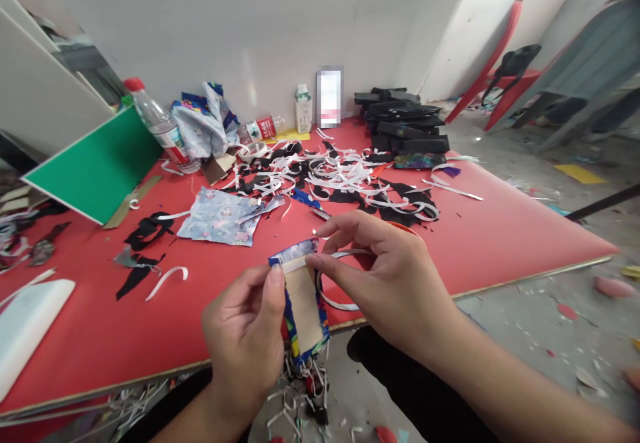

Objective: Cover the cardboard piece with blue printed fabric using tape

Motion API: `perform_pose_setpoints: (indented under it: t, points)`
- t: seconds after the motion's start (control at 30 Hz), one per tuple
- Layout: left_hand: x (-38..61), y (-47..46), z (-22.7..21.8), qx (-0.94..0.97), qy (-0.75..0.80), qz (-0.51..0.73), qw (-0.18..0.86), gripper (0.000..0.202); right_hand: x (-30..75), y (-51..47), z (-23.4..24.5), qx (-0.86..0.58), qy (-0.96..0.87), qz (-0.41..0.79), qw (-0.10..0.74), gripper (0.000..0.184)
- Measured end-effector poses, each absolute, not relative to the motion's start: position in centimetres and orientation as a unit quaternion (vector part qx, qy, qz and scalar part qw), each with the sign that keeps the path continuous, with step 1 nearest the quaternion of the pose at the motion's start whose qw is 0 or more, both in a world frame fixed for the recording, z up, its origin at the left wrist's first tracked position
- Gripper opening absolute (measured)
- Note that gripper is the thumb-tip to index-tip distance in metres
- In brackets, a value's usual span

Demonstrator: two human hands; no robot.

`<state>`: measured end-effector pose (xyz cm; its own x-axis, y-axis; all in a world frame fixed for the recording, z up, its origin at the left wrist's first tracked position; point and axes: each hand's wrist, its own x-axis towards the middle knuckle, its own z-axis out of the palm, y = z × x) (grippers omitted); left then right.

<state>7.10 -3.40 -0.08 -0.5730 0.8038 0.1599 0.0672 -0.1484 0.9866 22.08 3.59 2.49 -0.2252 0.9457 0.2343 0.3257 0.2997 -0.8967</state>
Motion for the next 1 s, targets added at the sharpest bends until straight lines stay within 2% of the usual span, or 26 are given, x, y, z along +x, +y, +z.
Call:
perform_pose_setpoints:
  t: [0.13, 0.27, 0.4, 0.53, 0.73, 1.0]
  points:
    - [6.9, -3.7, -0.4, 0.362, 0.57, 0.676, 0.295, 0.02, 22.1, 3.9, 2.6, -0.495, -0.681, 0.345, 0.416, 0.021]
    - [6.5, -3.8, -0.3, 0.35, 0.525, 0.688, 0.358, 0.016, 22.2, 4.2, 2.8, -0.431, -0.699, 0.425, 0.38, 0.01]
    - [6.3, -3.5, 0.1, 0.369, 0.523, 0.625, 0.447, 0.02, 22.6, 4.1, 3.3, -0.399, -0.715, 0.443, 0.364, 0.008]
    - [6.4, -3.4, 0.0, 0.354, 0.521, 0.604, 0.488, 0.016, 23.4, 4.0, 4.2, -0.376, -0.75, 0.422, 0.343, 0.007]
    - [6.3, -3.3, 0.6, 0.385, 0.513, 0.593, 0.487, 0.01, 24.2, 3.8, 4.7, -0.372, -0.793, 0.353, 0.331, 0.007]
    - [6.1, -3.2, 0.9, 0.399, 0.558, 0.577, 0.443, 0.021, 24.2, 3.8, 4.0, -0.309, -0.858, 0.236, 0.335, 0.011]
